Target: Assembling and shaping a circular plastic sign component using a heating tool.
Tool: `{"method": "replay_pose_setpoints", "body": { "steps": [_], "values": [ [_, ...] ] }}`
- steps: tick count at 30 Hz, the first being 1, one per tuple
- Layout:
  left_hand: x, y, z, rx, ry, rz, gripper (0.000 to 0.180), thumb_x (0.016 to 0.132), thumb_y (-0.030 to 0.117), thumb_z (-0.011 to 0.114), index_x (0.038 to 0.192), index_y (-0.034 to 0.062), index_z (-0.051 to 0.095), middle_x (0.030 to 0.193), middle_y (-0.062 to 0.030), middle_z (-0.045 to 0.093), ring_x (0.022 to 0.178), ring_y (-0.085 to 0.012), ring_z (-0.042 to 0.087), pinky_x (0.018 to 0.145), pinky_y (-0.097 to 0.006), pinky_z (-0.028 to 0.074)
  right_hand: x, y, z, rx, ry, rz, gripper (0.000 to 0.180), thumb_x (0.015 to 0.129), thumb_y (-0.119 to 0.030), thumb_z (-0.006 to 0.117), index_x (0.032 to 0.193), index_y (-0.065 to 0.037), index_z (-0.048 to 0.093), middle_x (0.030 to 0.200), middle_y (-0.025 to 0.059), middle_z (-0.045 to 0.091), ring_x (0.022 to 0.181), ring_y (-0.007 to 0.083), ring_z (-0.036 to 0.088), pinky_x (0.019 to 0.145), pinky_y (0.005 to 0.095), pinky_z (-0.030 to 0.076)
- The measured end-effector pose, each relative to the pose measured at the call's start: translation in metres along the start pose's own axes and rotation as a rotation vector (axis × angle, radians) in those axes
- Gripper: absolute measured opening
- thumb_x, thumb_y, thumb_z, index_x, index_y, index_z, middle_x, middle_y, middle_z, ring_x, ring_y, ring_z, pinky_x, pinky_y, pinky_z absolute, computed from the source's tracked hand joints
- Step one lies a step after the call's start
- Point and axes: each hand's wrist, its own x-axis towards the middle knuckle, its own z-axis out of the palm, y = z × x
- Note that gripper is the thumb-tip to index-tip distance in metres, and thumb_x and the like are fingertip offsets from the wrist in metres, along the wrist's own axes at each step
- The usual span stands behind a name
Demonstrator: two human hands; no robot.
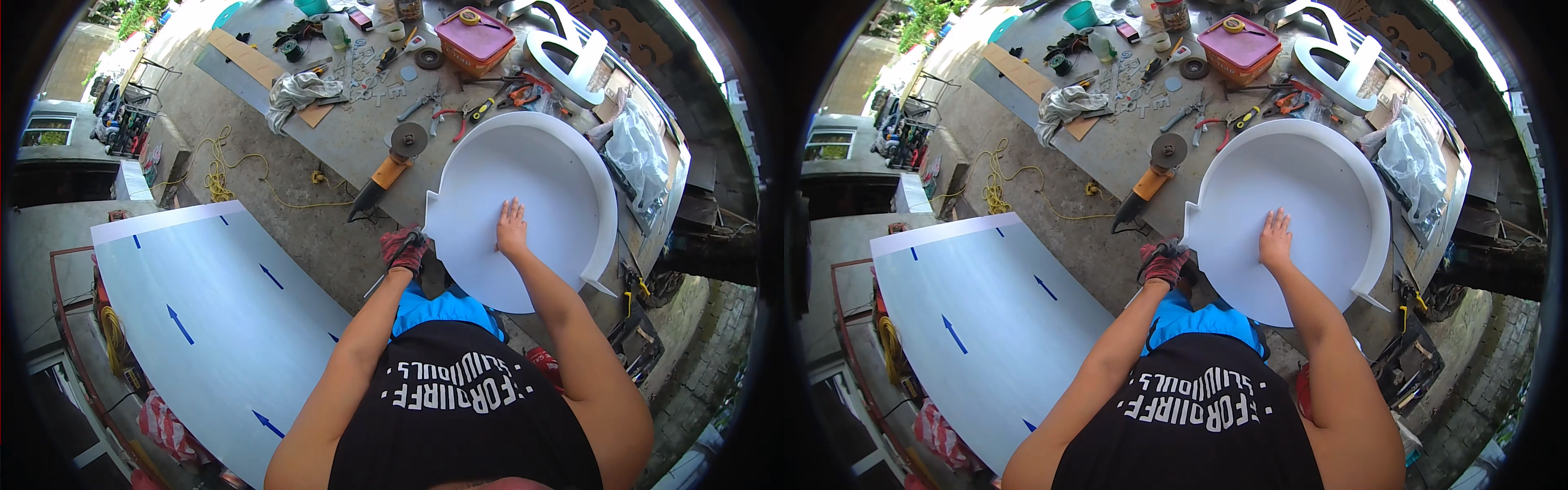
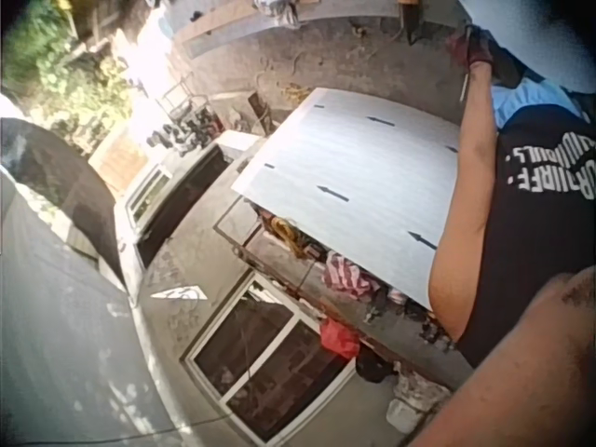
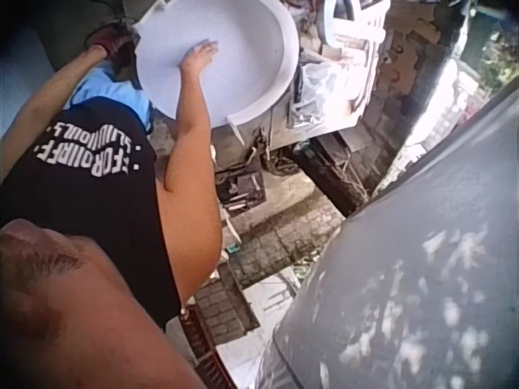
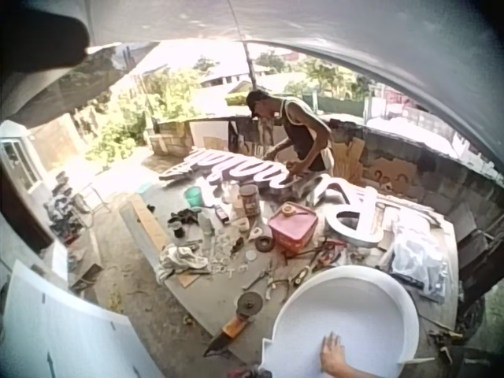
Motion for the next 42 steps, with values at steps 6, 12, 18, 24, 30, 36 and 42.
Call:
{"method": "replay_pose_setpoints", "body": {
  "steps": [6,12,18,24,30,36,42],
  "values": [
    [0.001,0.001,0.002,0.173,0.003,0.064,0.049,0.075,0.048,0.08,0.113,0.0181,0.074,0.107,-0.0075,0.077,0.098,-0.0321,0.072,0.091,-0.045,0.049,0.0,0.001,0.002,-0.009,-0.003,-0.005,0.133,0.056,-0.019,0.098,0.161,0.002,0.019,0.168,0.0297,0.01,0.152,0.0477,0.025,0.103,0.0514,0.048],
    [0.002,0.0,0.0,-0.189,-0.072,-0.08,0.044,0.078,0.049,0.077,0.109,0.0182,0.073,0.104,-0.0084,0.076,0.097,-0.0332,0.071,0.086,-0.047,0.049,-0.001,-0.001,-0.002,0.0,-0.034,-0.003,0.136,0.054,-0.02,0.099,0.161,0.002,0.018,0.168,0.0298,0.01,0.152,0.0478,0.024,0.104,0.0516,0.048],
    [0.001,0.007,-0.002,-0.079,-0.063,-0.044,0.043,0.077,0.048,0.076,0.108,0.0187,0.073,0.103,-0.0089,0.076,0.096,-0.0336,0.071,0.085,-0.047,0.049,0.0,0.002,0.001,-0.001,-0.034,0.008,0.137,0.054,-0.021,0.099,0.161,0.001,0.017,0.168,0.0286,0.009,0.153,0.0469,0.023,0.104,0.0516,0.048],
    [0.0,0.025,-0.009,-0.158,0.007,-0.041,0.041,0.077,0.049,0.076,0.105,0.0202,0.072,0.1,-0.0078,0.076,0.095,-0.0323,0.072,0.083,-0.047,0.048,0.001,0.001,0.004,-0.028,-0.032,0.008,0.14,0.054,-0.025,0.101,0.162,0.0,0.016,0.168,0.0283,0.009,0.153,0.0464,0.023,0.105,0.0511,0.048],
    [0.001,0.028,-0.022,-0.101,-0.073,-0.108,0.039,0.077,0.049,0.076,0.105,0.0214,0.072,0.101,-0.0073,0.076,0.096,-0.0316,0.071,0.083,-0.047,0.048,0.003,-0.005,-0.003,-0.023,-0.01,-0.009,0.142,0.051,-0.027,0.102,0.162,0.0,0.016,0.169,0.0283,0.009,0.153,0.0464,0.023,0.105,0.0516,0.048],
    [0.002,0.079,-0.044,0.453,-0.127,0.082,0.039,0.077,0.048,0.076,0.104,0.0201,0.071,0.099,-0.0078,0.076,0.095,-0.0327,0.071,0.083,-0.047,0.048,0.004,0.004,0.01,0.001,-0.017,0.004,0.142,0.051,-0.024,0.102,0.162,0.0,0.016,0.169,0.0278,0.009,0.153,0.0462,0.023,0.106,0.0527,0.047],
    [0.009,0.116,-0.065,0.55,-0.255,0.036,0.044,0.078,0.04,0.08,0.11,0.0097,0.077,0.107,-0.0138,0.076,0.099,-0.0333,0.073,0.088,-0.042,0.058,0.002,0.002,0.008,0.002,-0.021,0.004,0.141,0.052,-0.024,0.102,0.161,0.0,0.016,0.169,0.0276,0.008,0.153,0.0462,0.023,0.105,0.053,0.048]
  ]
}}
